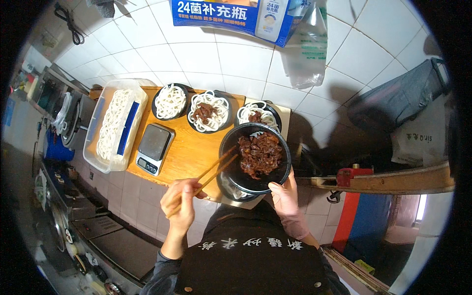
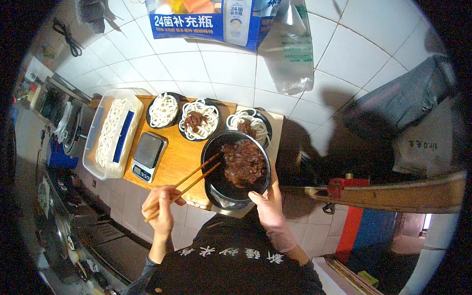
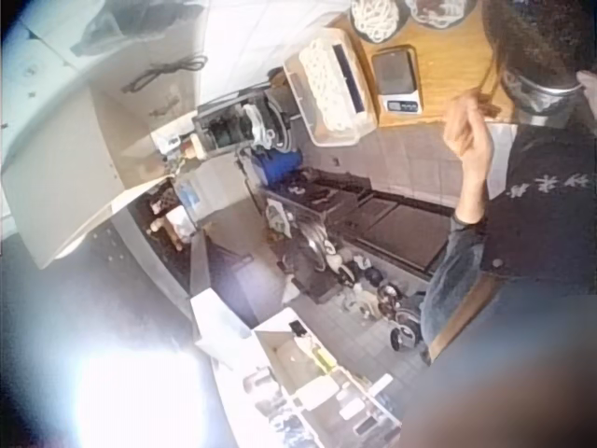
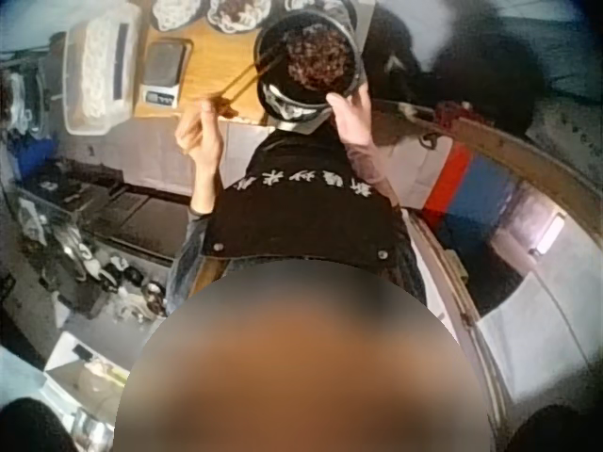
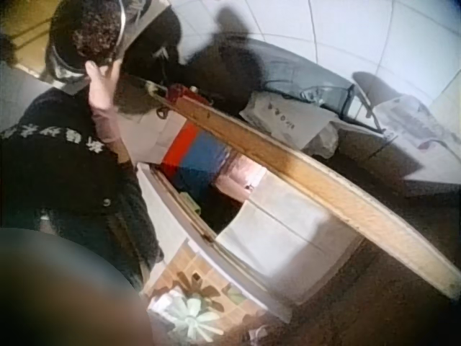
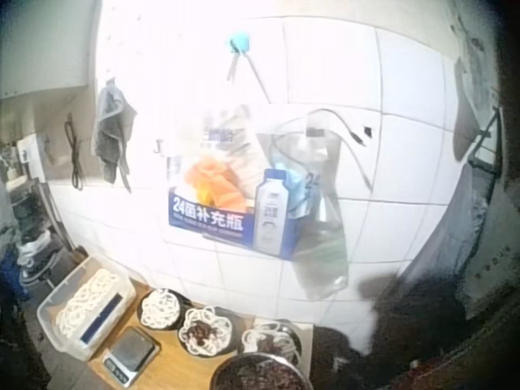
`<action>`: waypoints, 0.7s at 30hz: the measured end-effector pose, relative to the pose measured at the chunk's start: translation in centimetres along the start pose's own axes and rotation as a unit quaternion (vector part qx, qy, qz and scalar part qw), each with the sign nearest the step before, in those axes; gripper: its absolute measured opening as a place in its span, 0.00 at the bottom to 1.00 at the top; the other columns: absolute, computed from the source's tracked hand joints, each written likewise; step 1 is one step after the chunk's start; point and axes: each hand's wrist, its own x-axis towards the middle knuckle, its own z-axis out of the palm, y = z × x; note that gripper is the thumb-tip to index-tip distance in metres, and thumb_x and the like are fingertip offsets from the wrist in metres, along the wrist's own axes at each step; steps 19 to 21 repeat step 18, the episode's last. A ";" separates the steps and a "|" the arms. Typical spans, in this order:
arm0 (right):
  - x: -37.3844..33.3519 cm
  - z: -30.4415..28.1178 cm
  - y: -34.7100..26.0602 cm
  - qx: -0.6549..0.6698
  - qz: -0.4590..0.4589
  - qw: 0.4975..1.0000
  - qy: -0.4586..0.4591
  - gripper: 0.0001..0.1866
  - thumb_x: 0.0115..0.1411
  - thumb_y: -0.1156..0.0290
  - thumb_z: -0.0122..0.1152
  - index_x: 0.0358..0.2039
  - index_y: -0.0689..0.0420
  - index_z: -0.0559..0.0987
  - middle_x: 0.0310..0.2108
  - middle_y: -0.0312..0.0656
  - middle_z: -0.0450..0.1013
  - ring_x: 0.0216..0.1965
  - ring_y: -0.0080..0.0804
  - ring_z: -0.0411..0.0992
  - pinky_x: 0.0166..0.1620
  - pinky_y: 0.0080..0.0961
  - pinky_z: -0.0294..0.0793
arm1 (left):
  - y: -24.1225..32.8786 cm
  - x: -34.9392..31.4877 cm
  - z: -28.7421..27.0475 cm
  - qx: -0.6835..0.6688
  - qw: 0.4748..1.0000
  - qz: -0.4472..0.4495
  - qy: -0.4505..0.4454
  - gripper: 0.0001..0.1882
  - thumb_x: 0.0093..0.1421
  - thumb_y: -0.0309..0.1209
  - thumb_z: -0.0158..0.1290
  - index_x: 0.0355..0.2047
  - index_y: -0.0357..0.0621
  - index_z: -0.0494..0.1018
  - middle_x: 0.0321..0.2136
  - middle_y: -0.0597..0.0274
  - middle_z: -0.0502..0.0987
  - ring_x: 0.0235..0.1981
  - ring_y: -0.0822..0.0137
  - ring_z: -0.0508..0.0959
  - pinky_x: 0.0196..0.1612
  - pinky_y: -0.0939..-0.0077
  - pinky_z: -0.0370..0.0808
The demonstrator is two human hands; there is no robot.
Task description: The person assembles noodle bowls by placing cooked noodles into black bowls and topping them with a dark meat sauce using chopsticks. The person handles multiple bowls sequentially, adding sauce to each before moving to the next.
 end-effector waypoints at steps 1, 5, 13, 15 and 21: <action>-0.1 0.1 0.0 0.001 0.005 1.000 -0.004 0.42 0.50 0.91 0.54 0.66 0.55 0.57 0.60 0.40 0.65 0.60 0.34 0.66 0.60 0.31 0.68 | 0.5 0.2 0.4 0.058 0.998 0.026 -0.021 0.08 0.65 0.23 0.49 0.35 0.30 0.77 0.27 0.53 0.80 0.22 0.67 0.81 0.28 0.79 0.76; -0.3 -0.4 0.3 -0.001 0.031 0.999 -0.024 0.41 0.49 0.90 0.56 0.65 0.55 0.59 0.59 0.40 0.66 0.59 0.34 0.66 0.60 0.31 0.68 | 0.2 -0.6 2.1 0.065 0.996 0.043 -0.047 0.07 0.64 0.21 0.50 0.37 0.31 0.78 0.28 0.52 0.81 0.25 0.66 0.82 0.31 0.78 0.77; -0.4 -0.8 -1.0 0.029 0.057 0.998 -0.025 0.39 0.49 0.92 0.56 0.63 0.58 0.62 0.54 0.38 0.68 0.53 0.27 0.68 0.54 0.24 0.70 | 0.2 -2.4 2.2 -0.051 0.993 -0.014 -0.107 0.09 0.66 0.24 0.49 0.36 0.31 0.77 0.30 0.51 0.80 0.27 0.66 0.82 0.35 0.74 0.77; -0.4 -1.1 -1.1 0.038 0.071 0.996 -0.032 0.39 0.49 0.91 0.56 0.63 0.58 0.62 0.54 0.39 0.69 0.53 0.27 0.68 0.54 0.24 0.71 | 0.5 -2.6 2.0 -0.097 0.989 -0.037 -0.108 0.11 0.67 0.26 0.48 0.37 0.31 0.77 0.31 0.50 0.80 0.28 0.63 0.82 0.35 0.72 0.78; -0.3 -1.7 -1.3 0.049 0.104 0.992 -0.043 0.38 0.50 0.91 0.57 0.63 0.58 0.61 0.54 0.39 0.69 0.53 0.27 0.68 0.54 0.24 0.71 | 0.5 -3.3 2.0 -0.178 0.978 -0.074 -0.082 0.12 0.68 0.29 0.48 0.38 0.31 0.77 0.31 0.48 0.80 0.28 0.60 0.82 0.35 0.70 0.79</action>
